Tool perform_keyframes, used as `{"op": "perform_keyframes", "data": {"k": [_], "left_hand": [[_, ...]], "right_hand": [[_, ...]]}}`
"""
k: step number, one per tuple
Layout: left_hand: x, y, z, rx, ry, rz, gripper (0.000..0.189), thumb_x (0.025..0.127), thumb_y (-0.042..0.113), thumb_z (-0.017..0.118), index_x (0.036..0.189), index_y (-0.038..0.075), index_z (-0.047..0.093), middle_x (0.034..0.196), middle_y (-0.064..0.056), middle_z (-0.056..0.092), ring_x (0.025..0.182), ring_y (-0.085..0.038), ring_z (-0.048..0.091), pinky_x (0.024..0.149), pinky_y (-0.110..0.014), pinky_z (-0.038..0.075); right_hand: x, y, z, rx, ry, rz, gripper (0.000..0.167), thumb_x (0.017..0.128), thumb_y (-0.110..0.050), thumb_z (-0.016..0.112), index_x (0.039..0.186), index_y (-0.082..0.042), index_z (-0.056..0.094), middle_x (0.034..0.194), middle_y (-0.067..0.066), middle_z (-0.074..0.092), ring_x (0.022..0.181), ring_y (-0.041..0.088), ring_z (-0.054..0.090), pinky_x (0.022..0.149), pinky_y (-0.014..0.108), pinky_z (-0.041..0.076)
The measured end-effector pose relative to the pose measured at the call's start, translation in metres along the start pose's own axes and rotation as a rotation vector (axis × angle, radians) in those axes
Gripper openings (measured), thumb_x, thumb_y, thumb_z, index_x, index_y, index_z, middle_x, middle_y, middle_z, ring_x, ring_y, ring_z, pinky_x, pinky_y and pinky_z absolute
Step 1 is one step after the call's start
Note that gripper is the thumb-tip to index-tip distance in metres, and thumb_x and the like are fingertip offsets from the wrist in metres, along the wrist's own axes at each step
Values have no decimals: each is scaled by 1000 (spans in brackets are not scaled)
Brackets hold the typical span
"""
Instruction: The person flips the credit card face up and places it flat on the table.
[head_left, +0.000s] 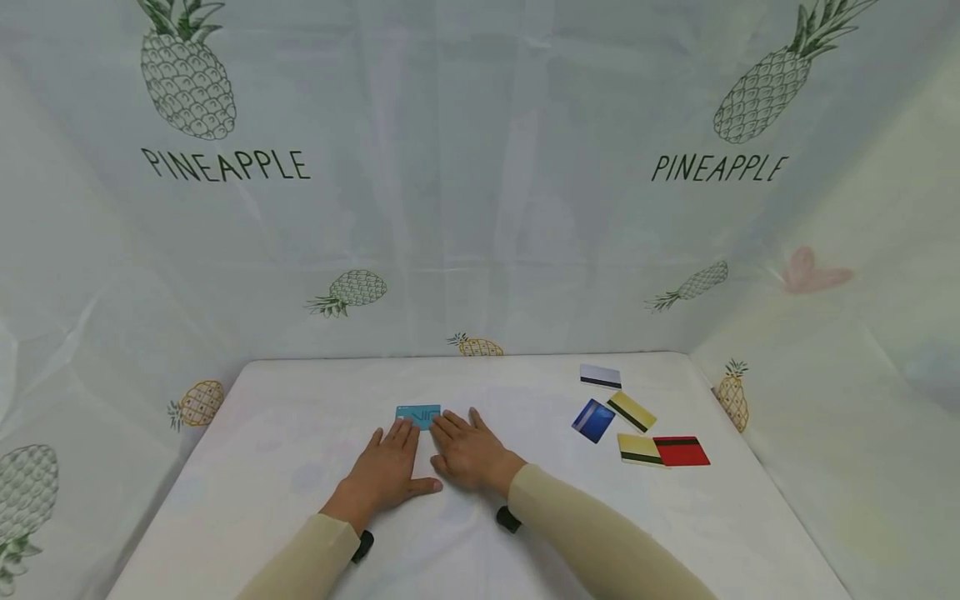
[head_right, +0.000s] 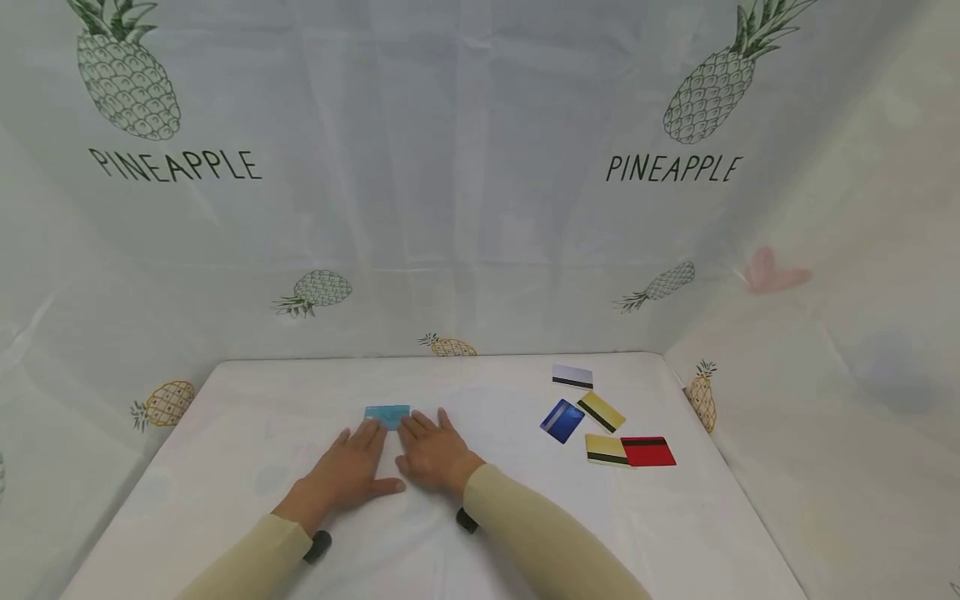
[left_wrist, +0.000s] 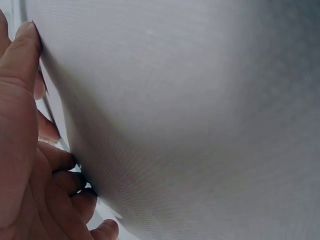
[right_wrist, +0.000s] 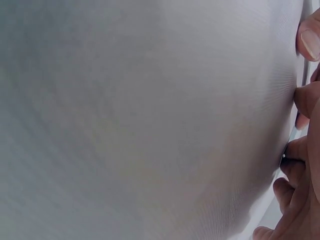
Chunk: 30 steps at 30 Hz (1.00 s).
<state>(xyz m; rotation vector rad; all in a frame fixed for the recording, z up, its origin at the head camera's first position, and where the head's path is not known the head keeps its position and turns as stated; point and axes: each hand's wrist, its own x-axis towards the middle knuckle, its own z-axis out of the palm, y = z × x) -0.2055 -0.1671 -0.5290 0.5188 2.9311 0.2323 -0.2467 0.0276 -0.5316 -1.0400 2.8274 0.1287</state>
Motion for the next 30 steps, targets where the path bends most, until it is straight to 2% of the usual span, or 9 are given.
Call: {"op": "perform_keyframes", "data": {"k": [10,16,22,30], "left_hand": [[0,2,0,6,0,-11,113,90,76,63,160,-8,34,169,-28,29,159,-41,27,124,-64,27],[1,2,2,5,6,-12,113,90,76,64,159,-8,36,169,-28,30,159,-42,29,124,-64,29],[2,2,3,-1,1,-34,114,88,77,66,159,-8,36,169,-27,31,159,-41,29,125,-63,27],[1,4,0,-19,-23,-49,114,89,75,66,161,-6,33,170,-26,28,160,-40,25,127,-63,22]], "right_hand": [[1,0,2,-7,2,7,67,112,-54,32,168,-17,29,175,-3,26,163,17,23,130,54,22],[-9,5,1,-4,2,19,67,112,-54,36,167,-16,31,175,-2,28,162,17,23,130,54,23],[-33,31,6,17,29,47,69,110,-56,41,166,-15,34,174,0,31,162,22,25,129,57,22],[-86,80,15,69,91,106,69,110,-50,45,164,-8,37,172,9,35,161,30,26,129,62,19]]}}
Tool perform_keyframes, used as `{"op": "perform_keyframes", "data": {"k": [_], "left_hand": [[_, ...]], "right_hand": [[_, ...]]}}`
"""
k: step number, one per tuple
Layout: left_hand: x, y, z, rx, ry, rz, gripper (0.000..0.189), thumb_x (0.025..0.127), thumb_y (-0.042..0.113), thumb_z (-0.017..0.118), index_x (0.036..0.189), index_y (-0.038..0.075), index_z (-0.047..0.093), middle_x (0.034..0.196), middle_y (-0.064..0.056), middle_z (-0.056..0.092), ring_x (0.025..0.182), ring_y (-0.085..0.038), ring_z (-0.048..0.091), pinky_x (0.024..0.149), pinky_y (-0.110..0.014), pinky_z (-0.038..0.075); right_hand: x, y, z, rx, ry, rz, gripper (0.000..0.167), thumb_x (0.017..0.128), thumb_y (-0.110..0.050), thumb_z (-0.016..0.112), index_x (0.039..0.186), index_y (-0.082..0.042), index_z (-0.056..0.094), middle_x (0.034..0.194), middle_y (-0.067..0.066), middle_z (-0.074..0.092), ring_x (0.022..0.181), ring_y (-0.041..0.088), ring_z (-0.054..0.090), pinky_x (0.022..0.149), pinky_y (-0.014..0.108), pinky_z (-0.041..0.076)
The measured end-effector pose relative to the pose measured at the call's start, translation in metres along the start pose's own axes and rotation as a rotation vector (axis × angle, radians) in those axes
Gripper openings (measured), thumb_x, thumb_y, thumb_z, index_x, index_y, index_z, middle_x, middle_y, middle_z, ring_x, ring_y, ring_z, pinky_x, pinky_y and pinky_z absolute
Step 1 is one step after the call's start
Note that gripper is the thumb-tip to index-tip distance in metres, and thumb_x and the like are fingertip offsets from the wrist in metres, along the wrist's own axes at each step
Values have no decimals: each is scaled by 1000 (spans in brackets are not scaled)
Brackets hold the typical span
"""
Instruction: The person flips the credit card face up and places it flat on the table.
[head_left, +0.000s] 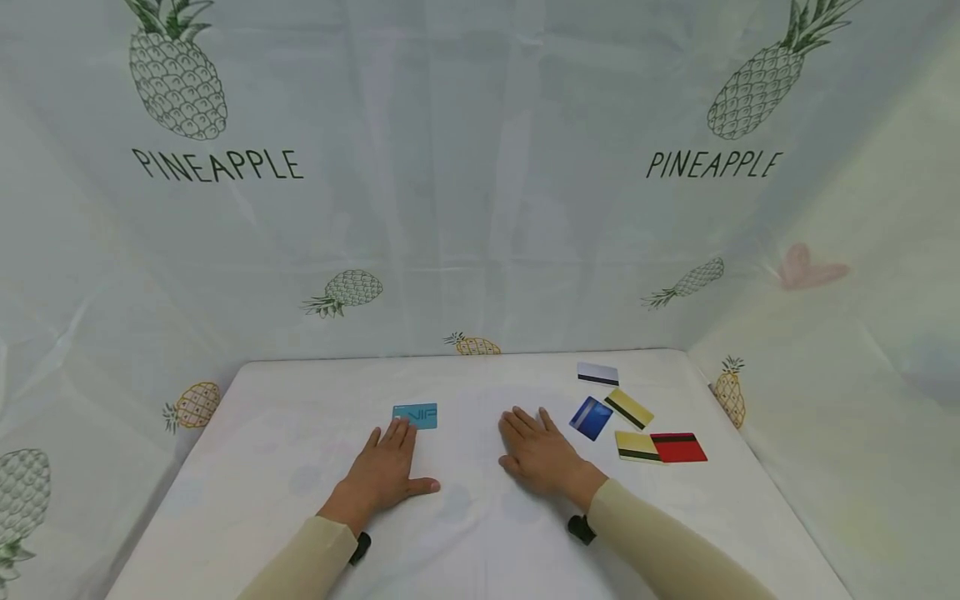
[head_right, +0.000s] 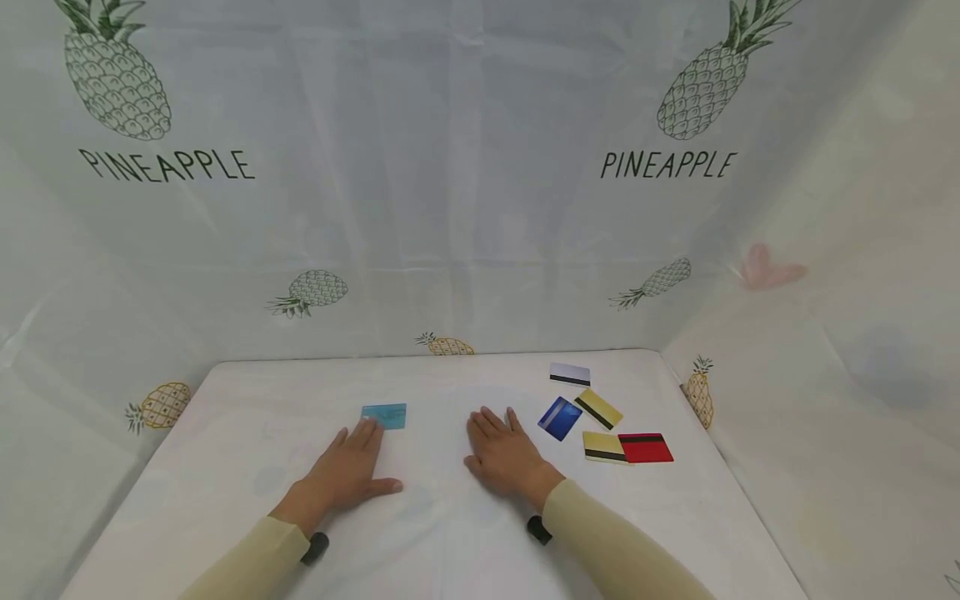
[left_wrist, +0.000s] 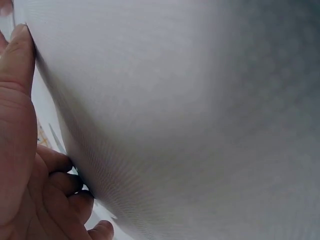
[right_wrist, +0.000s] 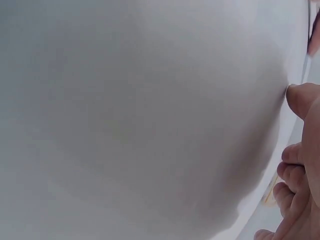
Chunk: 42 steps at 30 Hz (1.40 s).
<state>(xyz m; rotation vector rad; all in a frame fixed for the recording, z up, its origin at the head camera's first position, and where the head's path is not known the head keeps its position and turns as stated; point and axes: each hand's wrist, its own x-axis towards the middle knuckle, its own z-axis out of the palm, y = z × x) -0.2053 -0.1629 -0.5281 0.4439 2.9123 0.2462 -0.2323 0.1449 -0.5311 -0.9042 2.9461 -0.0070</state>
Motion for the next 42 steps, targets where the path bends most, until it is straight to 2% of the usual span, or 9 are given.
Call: {"op": "perform_keyframes", "data": {"k": [11,17,24,32,36,42], "left_hand": [[0,-1,1,-1,1,11,112,90,75,66,161,-6,34,170,-26,28,160,-40,25,127,-63,22],[0,-4,1,4,8,20,114,89,76,65,160,-6,34,170,-27,29,160,-41,26,127,-63,22],[2,-6,2,-1,11,24,115,88,77,65,160,-7,34,169,-27,29,160,-40,27,127,-62,22],[3,-6,3,2,6,18,115,89,76,65,161,-6,32,171,-27,26,161,-41,24,128,-62,20],[4,-6,4,15,6,16,114,90,75,65,163,-5,30,172,-25,25,161,-40,23,128,-62,19],[3,-4,5,8,19,26,114,90,75,65,163,-5,29,172,-25,25,161,-39,23,128,-62,20]], "right_hand": [[-62,64,4,23,88,144,68,108,-44,57,158,0,43,167,18,40,158,39,32,125,69,20],[-81,81,6,0,104,196,69,106,-43,59,155,4,47,164,22,43,154,43,37,123,71,21],[-84,82,6,9,86,217,68,107,-45,57,154,4,49,163,23,44,153,44,38,123,73,21],[-81,78,9,59,105,193,65,108,-40,57,153,6,48,162,24,45,153,45,38,123,73,19],[-78,71,9,62,110,174,65,107,-40,56,152,6,49,162,23,46,153,44,38,123,72,20],[-71,55,6,87,72,152,65,108,-40,55,154,5,47,163,21,45,155,42,36,124,71,19]]}}
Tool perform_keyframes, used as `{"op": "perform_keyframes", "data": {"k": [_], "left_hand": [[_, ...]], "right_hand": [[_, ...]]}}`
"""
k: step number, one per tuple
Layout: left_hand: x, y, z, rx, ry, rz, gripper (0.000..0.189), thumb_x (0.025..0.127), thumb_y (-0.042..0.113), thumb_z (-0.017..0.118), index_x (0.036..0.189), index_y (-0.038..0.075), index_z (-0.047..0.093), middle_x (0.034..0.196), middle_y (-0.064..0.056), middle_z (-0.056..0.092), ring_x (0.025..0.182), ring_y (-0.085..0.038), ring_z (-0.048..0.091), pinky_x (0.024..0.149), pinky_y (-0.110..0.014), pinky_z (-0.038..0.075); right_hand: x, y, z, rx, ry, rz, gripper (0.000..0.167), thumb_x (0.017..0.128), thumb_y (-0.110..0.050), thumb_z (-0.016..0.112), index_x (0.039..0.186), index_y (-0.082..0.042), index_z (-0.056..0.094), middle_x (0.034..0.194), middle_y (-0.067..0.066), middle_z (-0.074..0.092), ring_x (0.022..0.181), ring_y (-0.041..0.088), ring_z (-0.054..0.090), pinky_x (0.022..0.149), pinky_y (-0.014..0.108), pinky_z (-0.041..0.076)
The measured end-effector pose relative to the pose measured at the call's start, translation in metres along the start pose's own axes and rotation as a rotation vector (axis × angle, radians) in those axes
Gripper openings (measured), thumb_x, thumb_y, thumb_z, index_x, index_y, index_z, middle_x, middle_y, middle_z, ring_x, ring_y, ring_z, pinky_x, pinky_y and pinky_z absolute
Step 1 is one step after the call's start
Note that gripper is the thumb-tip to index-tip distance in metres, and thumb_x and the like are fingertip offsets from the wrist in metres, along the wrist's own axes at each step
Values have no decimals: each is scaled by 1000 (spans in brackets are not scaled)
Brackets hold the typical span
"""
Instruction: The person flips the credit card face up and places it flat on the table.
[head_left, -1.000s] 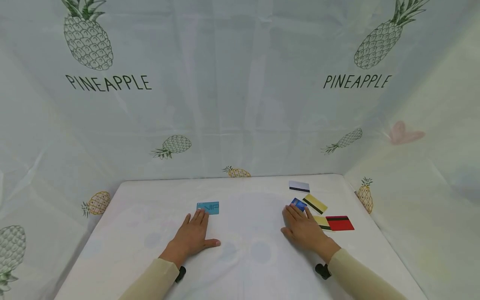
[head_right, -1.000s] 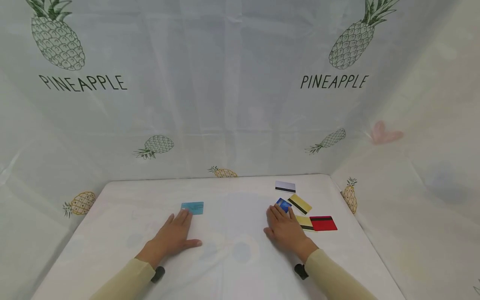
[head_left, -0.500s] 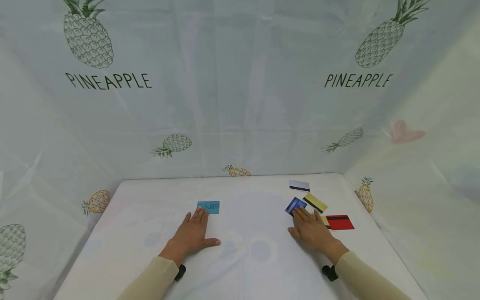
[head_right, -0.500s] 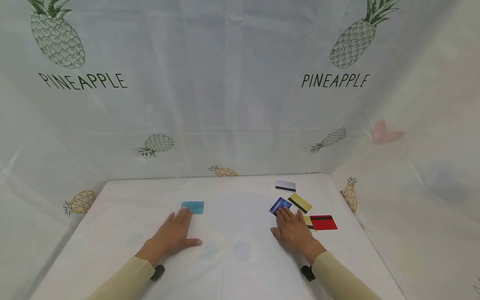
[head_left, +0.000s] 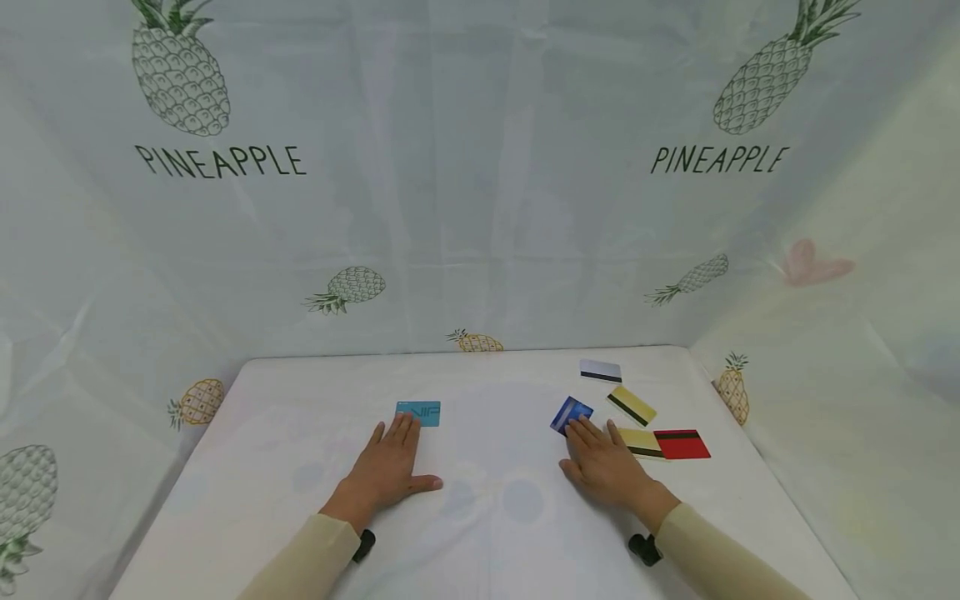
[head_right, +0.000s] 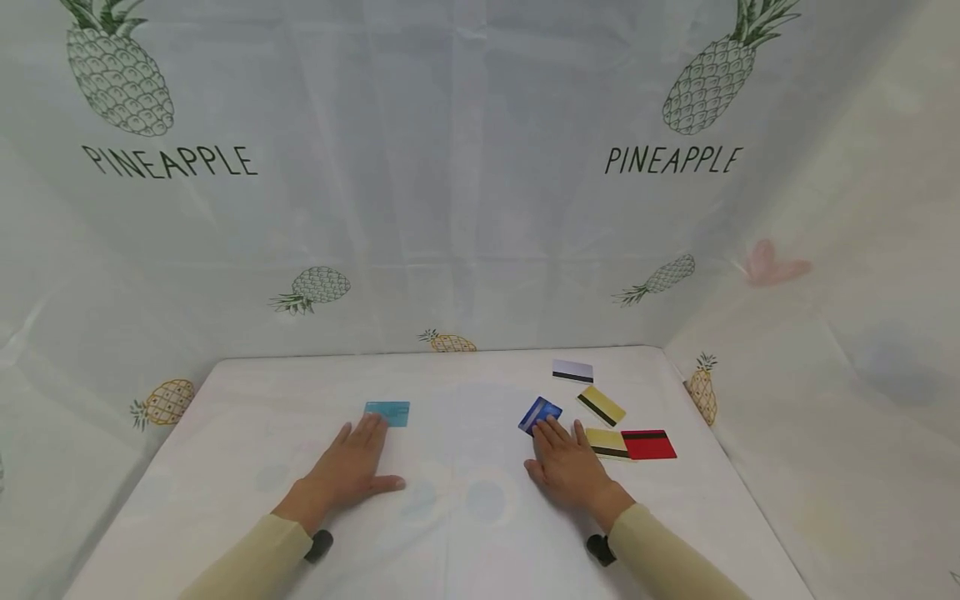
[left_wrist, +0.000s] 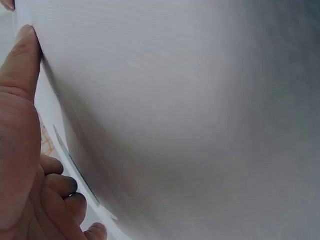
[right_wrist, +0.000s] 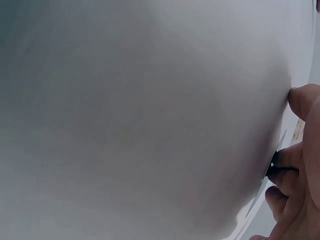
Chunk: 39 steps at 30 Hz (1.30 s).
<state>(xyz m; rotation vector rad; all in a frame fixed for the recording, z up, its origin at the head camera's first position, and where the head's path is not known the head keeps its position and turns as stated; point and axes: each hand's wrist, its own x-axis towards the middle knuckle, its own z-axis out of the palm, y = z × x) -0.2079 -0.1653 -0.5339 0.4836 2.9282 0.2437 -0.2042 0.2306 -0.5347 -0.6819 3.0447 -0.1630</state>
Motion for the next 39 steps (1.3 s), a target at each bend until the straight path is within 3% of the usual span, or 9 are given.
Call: {"op": "perform_keyframes", "data": {"k": [7,12,20,31,39], "left_hand": [[-4,5,-2,-33,6,11,109,93,68,68,162,-6,29,171,-26,25,161,-39,24,128,-61,22],[-9,14,-3,-34,3,47,95,100,58,65,162,-5,31,171,-24,27,161,-39,25,128,-60,22],[-16,38,3,-40,-14,121,77,104,44,61,162,0,35,172,-19,30,161,-35,26,129,-58,22],[-21,78,13,14,-55,249,87,103,61,56,165,4,33,173,-15,28,162,-31,25,129,-56,24],[-24,85,13,49,-73,245,94,101,70,51,166,6,30,174,-13,26,162,-30,24,128,-55,25]], "right_hand": [[9,-22,5,1,-59,-43,67,111,-45,48,158,1,43,168,15,39,159,37,30,127,66,17],[14,-39,8,-13,-59,-94,67,110,-47,48,159,-1,43,168,14,39,159,35,31,127,64,19],[24,-67,13,-44,-60,-165,66,109,-47,50,159,-4,45,168,12,41,158,33,33,127,64,22],[31,-100,18,-78,-49,-248,65,110,-49,47,159,-6,46,168,10,42,158,30,35,125,63,27],[30,-112,16,-56,-82,-255,65,110,-48,46,160,-6,44,168,10,40,158,30,36,125,63,28]]}}
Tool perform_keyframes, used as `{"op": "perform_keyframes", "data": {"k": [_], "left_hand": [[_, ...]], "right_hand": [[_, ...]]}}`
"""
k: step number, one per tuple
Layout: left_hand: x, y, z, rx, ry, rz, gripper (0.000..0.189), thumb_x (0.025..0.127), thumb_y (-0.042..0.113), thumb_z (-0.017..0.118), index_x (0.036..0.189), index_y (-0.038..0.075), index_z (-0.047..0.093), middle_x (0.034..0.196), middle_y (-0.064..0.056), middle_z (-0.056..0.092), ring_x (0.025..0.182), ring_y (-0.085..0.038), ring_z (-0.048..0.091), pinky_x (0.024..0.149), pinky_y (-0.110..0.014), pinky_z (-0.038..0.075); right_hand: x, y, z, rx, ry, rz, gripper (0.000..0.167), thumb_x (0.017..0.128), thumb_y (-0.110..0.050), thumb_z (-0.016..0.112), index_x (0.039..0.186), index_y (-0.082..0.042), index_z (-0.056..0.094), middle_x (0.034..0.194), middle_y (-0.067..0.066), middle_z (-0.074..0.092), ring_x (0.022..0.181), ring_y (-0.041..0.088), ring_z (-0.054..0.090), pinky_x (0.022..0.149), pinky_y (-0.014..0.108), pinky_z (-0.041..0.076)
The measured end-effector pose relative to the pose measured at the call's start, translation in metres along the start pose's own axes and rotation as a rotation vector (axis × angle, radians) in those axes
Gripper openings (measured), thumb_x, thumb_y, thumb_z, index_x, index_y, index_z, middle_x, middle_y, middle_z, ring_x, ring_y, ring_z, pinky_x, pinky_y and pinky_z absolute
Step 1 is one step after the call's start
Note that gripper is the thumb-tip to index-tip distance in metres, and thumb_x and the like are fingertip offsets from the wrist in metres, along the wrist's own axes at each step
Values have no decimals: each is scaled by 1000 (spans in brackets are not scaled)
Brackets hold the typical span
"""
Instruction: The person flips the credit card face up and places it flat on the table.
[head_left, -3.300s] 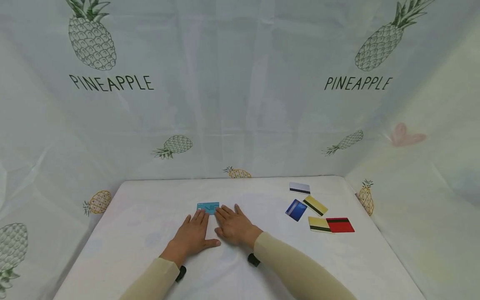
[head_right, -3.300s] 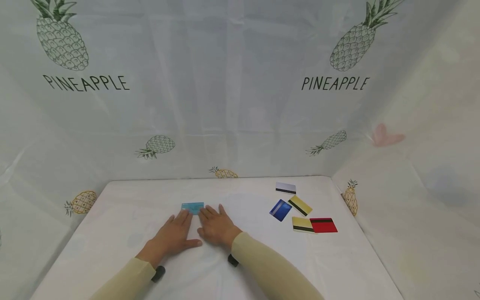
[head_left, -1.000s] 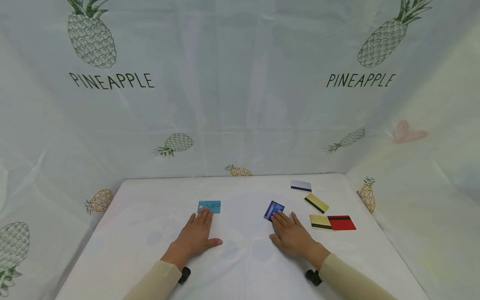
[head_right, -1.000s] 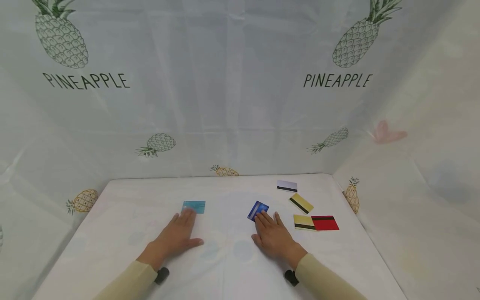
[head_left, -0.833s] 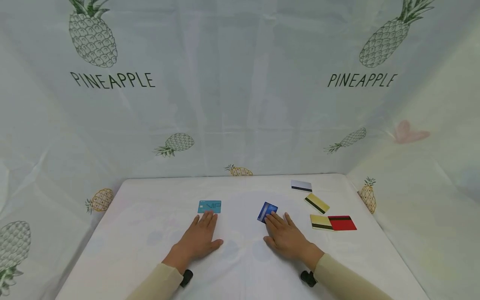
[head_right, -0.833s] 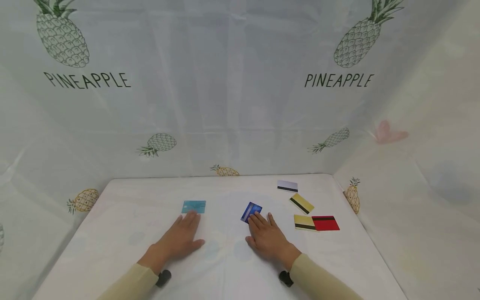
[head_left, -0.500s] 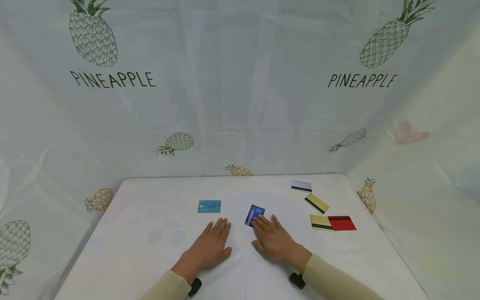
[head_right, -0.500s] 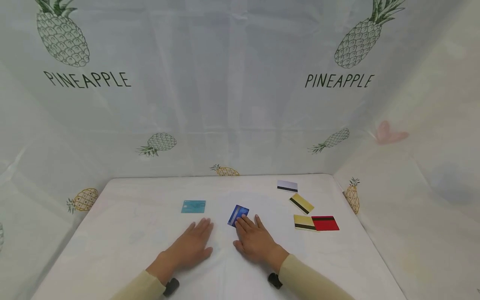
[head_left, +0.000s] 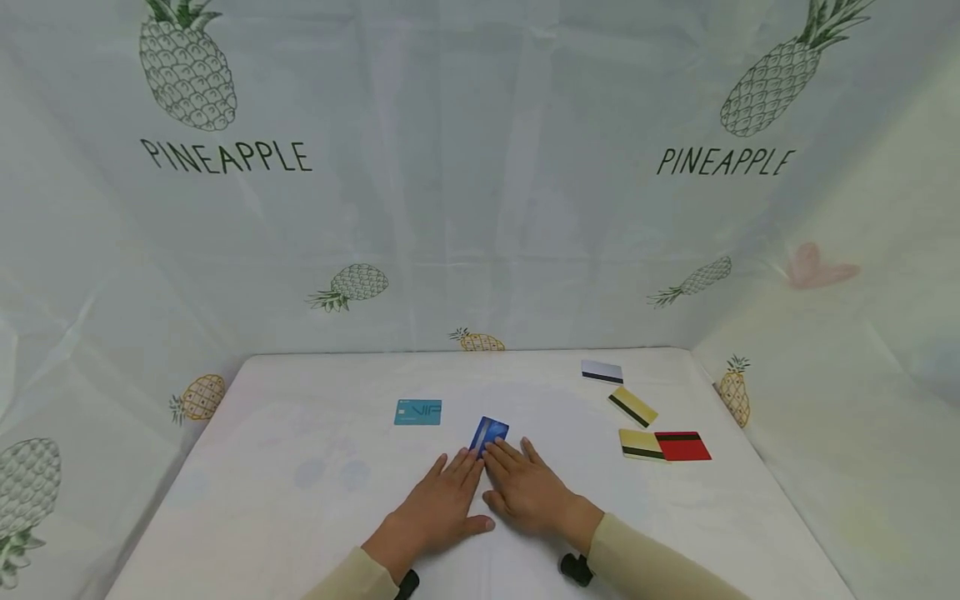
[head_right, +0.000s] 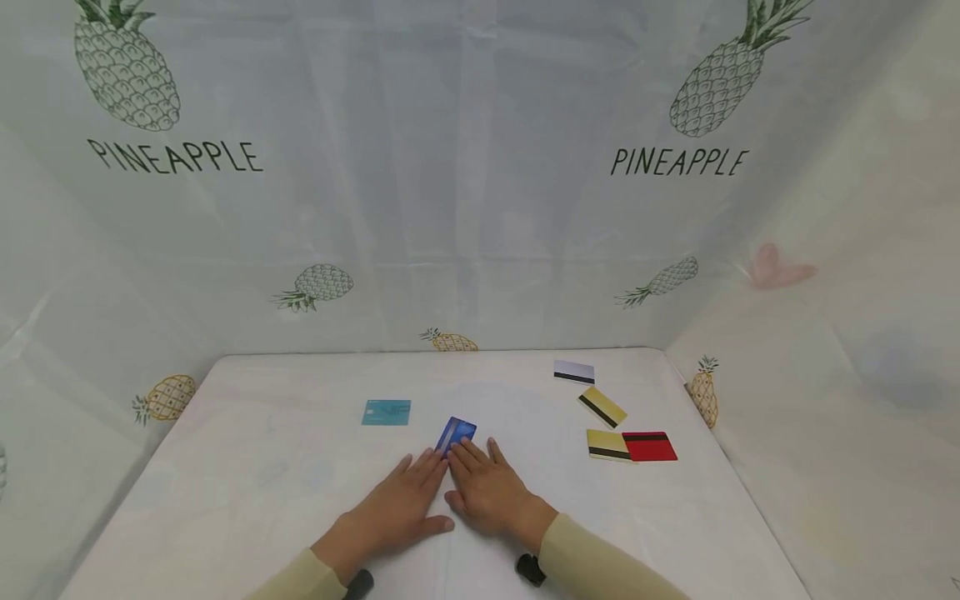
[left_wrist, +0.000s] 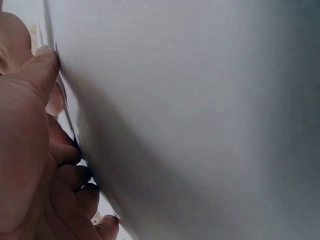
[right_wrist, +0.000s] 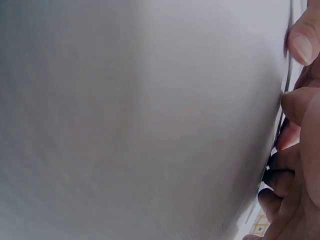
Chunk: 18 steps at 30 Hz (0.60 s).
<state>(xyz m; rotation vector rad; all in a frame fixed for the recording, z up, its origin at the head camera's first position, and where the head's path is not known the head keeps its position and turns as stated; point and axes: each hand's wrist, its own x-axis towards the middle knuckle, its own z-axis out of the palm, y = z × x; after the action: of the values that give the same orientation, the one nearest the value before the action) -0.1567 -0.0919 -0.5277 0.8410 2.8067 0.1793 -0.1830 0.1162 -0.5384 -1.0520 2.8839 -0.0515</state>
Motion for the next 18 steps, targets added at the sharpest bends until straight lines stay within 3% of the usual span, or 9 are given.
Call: {"op": "perform_keyframes", "data": {"k": [10,18], "left_hand": [[-5,-12,4,93,36,1,98,98,77,47,164,6,36,171,-12,33,160,-30,29,128,-55,27],[-10,-21,7,56,30,-10,107,93,83,50,164,5,35,172,-13,32,161,-31,28,128,-57,25]], "right_hand": [[-7,-5,2,18,-12,-58,65,110,-49,45,161,-8,43,170,8,38,159,27,33,126,63,27],[-13,-20,3,-11,-9,-113,64,112,-50,42,161,-9,43,170,7,38,159,25,33,124,62,30]]}}
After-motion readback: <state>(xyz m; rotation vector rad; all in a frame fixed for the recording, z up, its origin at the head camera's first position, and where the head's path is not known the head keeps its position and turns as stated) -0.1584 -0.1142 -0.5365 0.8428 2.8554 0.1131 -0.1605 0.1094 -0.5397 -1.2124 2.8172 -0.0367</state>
